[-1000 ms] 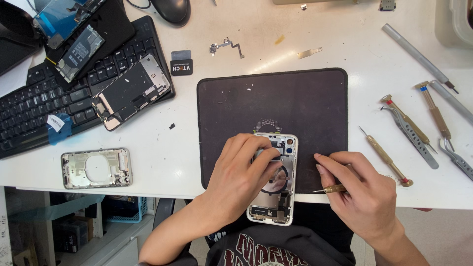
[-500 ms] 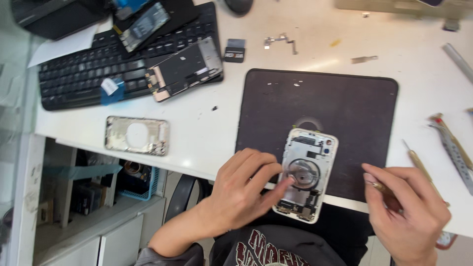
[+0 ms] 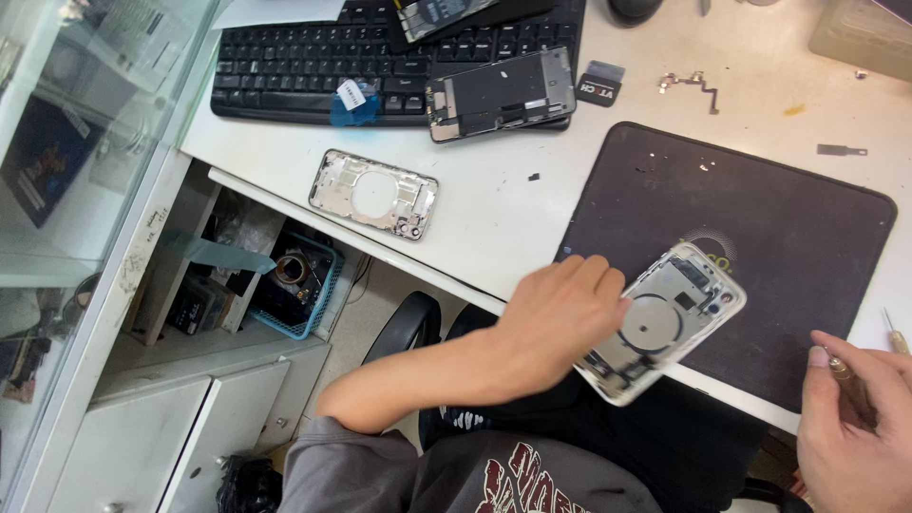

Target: The person disassembles a smartphone using a screwdriver and tweezers. They remove screws, lift internal components, and place parts on the work surface.

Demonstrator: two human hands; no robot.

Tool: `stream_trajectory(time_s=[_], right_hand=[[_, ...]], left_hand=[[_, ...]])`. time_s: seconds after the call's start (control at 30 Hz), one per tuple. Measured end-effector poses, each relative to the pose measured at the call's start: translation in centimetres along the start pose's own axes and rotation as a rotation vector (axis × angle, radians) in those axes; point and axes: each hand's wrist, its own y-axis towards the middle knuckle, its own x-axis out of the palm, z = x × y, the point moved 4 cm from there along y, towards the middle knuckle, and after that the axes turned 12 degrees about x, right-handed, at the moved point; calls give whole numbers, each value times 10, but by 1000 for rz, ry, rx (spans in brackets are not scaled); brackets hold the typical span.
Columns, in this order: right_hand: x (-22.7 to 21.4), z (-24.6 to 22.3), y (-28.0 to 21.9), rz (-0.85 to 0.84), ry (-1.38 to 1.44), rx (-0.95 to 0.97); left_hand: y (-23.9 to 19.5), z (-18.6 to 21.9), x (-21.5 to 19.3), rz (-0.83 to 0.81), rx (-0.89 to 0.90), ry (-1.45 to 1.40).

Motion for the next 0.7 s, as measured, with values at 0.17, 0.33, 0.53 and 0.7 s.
stream_trajectory(time_s=[0.17,0.33,0.53,0.7], right_hand=[[-3,-13,1,27,72,20],[-9,-42,1,97,-61,-55],[-10,-50,5,105,-106,-73],[-3,-28,4,77,-13,-55]], left_hand=[[-14,-38,-27,2,8,-121],[-14,-57,-55,-3,33,-153],[-12,-80,-91,31,-19,-133],[-52,-158,-158,268,-176,-43]])
